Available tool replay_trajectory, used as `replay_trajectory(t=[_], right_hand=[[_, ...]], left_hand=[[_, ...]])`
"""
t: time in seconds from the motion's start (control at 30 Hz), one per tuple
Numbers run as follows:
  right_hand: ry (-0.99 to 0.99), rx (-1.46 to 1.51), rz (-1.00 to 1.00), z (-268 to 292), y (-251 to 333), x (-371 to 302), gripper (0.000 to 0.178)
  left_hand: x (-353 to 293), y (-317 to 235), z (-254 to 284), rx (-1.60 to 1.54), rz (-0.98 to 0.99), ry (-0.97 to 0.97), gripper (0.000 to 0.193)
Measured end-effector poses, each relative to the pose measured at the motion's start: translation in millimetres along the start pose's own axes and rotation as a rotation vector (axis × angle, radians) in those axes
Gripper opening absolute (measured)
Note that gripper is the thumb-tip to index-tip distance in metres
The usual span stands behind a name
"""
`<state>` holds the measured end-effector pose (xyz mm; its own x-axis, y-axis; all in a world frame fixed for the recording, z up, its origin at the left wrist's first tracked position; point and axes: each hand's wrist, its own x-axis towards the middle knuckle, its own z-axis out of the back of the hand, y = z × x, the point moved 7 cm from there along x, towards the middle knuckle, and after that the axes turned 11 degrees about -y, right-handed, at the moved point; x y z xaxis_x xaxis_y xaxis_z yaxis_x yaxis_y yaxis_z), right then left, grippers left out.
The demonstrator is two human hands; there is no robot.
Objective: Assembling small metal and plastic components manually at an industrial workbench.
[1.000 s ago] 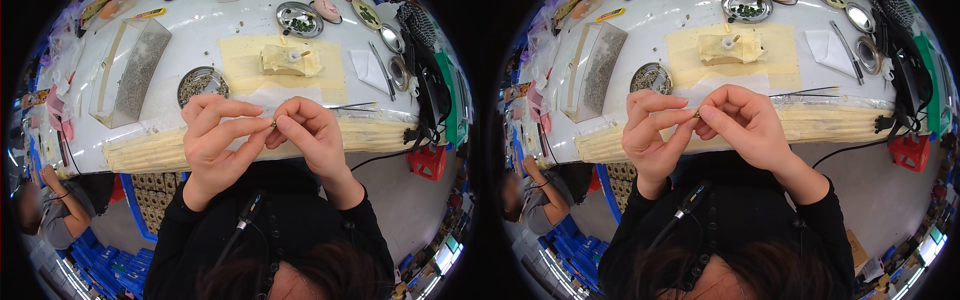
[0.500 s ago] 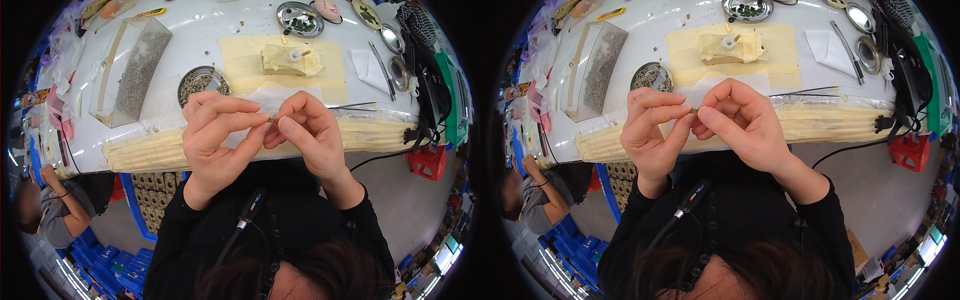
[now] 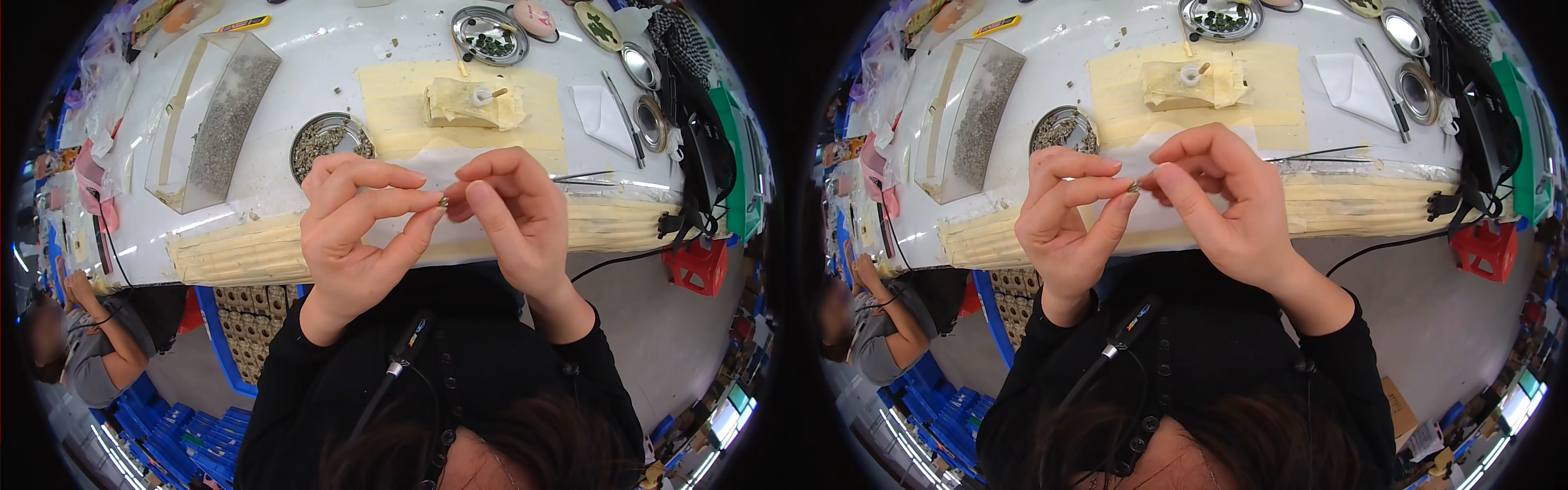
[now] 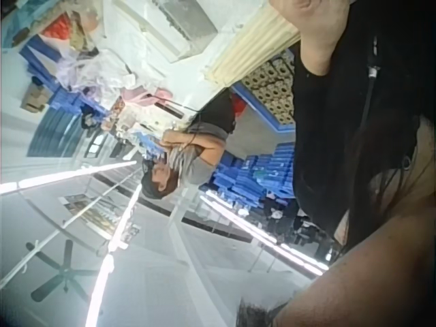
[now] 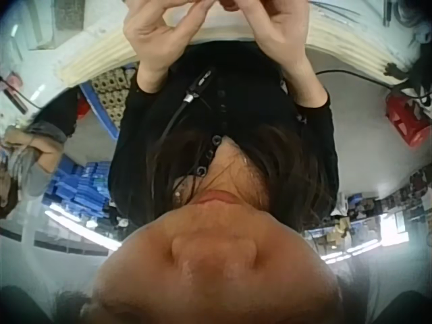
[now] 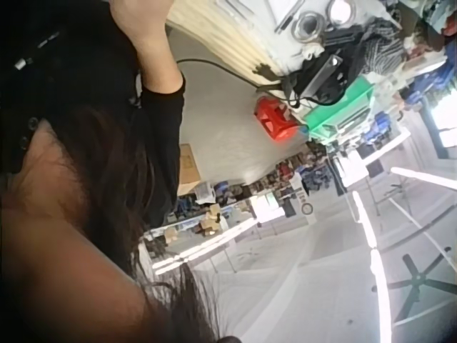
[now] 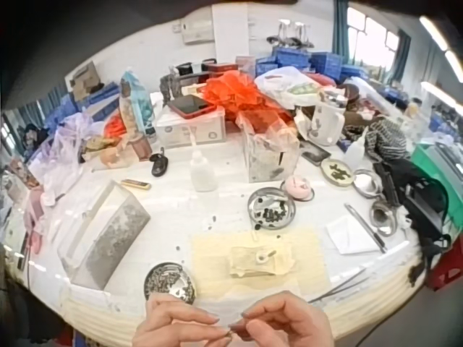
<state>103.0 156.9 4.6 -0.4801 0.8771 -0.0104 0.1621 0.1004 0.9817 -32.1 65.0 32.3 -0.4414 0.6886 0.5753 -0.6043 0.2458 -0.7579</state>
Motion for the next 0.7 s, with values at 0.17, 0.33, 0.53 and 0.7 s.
replay_trajectory(t=[0.17, 0.33, 0.53, 0.7], right_hand=[[-0.322, -0.671, 0.760, 20, 50, 16, 0.015], [-0.328, -0.889, 0.892, 15, 56, 37, 0.016], [-0.330, -0.895, 0.926, 15, 55, 39, 0.012], [-0.300, -0.542, 0.864, 18, 67, 15, 0.009]], left_hand=[[4, -2, 2, 0.040, -0.005, -0.027, 0.018], [4, 0, 3, 0.064, -0.024, -0.062, 0.018], [5, -1, 5, 0.073, -0.031, -0.069, 0.018], [4, -2, 8, 0.084, -0.030, -0.130, 0.022]])
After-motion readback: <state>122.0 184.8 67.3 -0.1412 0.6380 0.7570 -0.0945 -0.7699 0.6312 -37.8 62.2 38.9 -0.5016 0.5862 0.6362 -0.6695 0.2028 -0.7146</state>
